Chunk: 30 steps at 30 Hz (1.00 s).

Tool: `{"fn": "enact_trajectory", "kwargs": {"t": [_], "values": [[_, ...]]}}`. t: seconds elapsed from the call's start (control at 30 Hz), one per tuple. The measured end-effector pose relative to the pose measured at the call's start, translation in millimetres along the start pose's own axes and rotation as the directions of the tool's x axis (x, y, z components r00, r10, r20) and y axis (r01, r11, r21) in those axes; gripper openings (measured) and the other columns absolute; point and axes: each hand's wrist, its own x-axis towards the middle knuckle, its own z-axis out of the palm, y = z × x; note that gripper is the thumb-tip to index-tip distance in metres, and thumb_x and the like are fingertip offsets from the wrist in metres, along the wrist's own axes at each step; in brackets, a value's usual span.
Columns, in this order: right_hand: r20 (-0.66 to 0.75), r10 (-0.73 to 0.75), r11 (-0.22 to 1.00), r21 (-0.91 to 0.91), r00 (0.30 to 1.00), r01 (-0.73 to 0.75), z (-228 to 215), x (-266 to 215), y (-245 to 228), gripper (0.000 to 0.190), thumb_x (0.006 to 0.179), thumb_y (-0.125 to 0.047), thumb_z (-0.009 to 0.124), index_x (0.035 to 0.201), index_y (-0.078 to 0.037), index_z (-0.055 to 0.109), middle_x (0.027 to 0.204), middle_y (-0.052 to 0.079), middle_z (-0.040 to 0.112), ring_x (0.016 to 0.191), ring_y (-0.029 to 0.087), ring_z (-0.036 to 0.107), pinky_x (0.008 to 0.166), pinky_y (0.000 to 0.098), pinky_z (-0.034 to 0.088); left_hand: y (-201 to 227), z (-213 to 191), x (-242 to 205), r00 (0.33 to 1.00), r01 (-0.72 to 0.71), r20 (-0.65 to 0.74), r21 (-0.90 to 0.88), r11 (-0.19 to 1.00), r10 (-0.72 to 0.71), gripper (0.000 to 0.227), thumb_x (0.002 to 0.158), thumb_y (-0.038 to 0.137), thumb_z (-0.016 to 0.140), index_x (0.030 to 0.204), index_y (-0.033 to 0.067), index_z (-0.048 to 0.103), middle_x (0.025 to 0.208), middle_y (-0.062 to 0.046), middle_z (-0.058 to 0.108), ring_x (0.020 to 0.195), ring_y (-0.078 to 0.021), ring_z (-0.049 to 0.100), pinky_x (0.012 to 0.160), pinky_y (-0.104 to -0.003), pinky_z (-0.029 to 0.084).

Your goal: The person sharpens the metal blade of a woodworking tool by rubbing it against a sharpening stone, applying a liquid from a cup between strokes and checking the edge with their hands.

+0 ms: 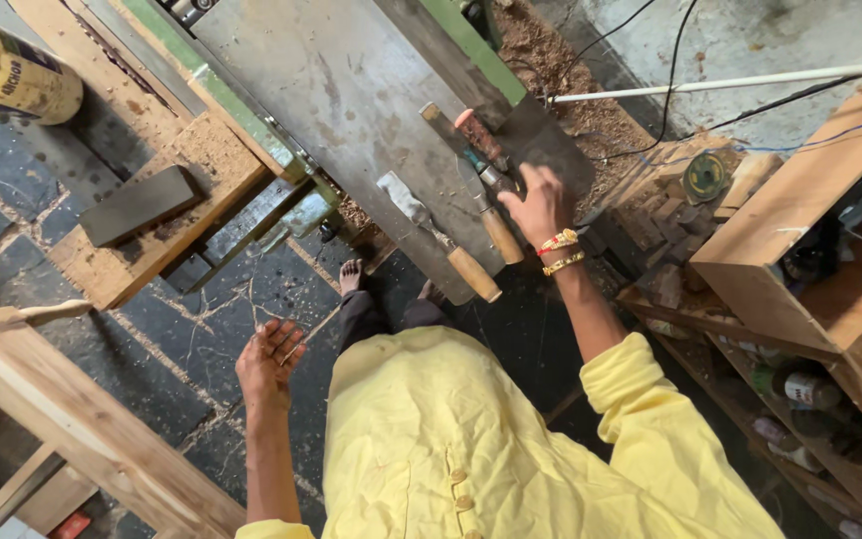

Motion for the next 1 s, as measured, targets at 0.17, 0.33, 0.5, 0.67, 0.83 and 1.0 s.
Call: {"fn": "enact_trajectory", "kwargs": {"t": [0.17,0.33,0.5,0.67,0.83,1.0], "values": [[0.154,0.119,0.981,0.134,0.981,-0.14,26,-7,33,0.023,0.082,-0.018,0.082,0.098,-0.004,0.074,0.093,0.017,0.067,0.089,0.037,0.067,0.08,0.0452,0.053,-1,4,-8,1.0,-0.01,0.005,-0.037,0.999,0.01,0.036,0.106,0.031,0.049,0.124,0.0011,0.061,0.111,-0.015,0.072,0.097,-0.0266,0.073,0.079,-0.04,0.059],[0.063,0.033,0.997,0.074,0.997,-0.038,33,-8,40,0.029,0.079,-0.019,0.084,0.096,0.0,0.071,0.099,0.021,0.066,0.095,0.04,0.064,0.084,0.0468,0.052,8,-4,-13,1.0,-0.004,0.029,-0.023,1.0,0.004,0.035,0.107,0.033,0.049,0.121,0.0031,0.062,0.111,-0.013,0.074,0.096,-0.0249,0.073,0.079,-0.038,0.06],[0.105,-0.046,0.999,0.012,0.993,0.045,43,-14,50,0.039,0.078,-0.022,0.086,0.106,0.001,0.071,0.101,0.022,0.065,0.096,0.042,0.062,0.084,0.0489,0.051,19,-23,-8,0.996,-0.064,0.06,-0.004,0.998,0.064,0.034,0.11,0.033,0.049,0.122,0.0031,0.061,0.11,-0.014,0.073,0.095,-0.0247,0.071,0.081,-0.039,0.06],[0.101,0.035,0.999,0.015,0.994,-0.036,40,-9,42,0.036,0.073,-0.027,0.085,0.099,-0.005,0.071,0.095,0.018,0.067,0.092,0.036,0.066,0.083,0.0454,0.054,34,-57,1,0.989,-0.067,0.122,-0.105,0.992,0.079,0.037,0.108,0.033,0.047,0.124,0.0029,0.061,0.112,-0.013,0.073,0.098,-0.0239,0.072,0.082,-0.039,0.059],[0.076,0.13,0.99,-0.058,0.989,-0.126,30,-3,15,0.048,0.065,-0.032,0.087,0.097,-0.003,0.066,0.09,0.018,0.07,0.086,0.037,0.068,0.079,0.0471,0.054,44,-116,-12,0.99,-0.076,0.11,-0.121,0.99,0.089,0.037,0.108,0.032,0.047,0.126,0.002,0.06,0.115,-0.014,0.072,0.101,-0.0254,0.071,0.085,-0.04,0.059],[-0.05,0.033,0.999,0.037,0.998,-0.031,-2,-10,-34,0.052,0.074,-0.023,0.081,0.119,-0.002,0.067,0.105,0.02,0.072,0.093,0.036,0.071,0.083,0.0452,0.057,60,-166,-17,0.984,-0.107,0.126,-0.161,0.981,0.128,0.037,0.108,0.031,0.047,0.126,0.0017,0.06,0.113,-0.014,0.073,0.101,-0.0252,0.072,0.084,-0.04,0.059]]}}
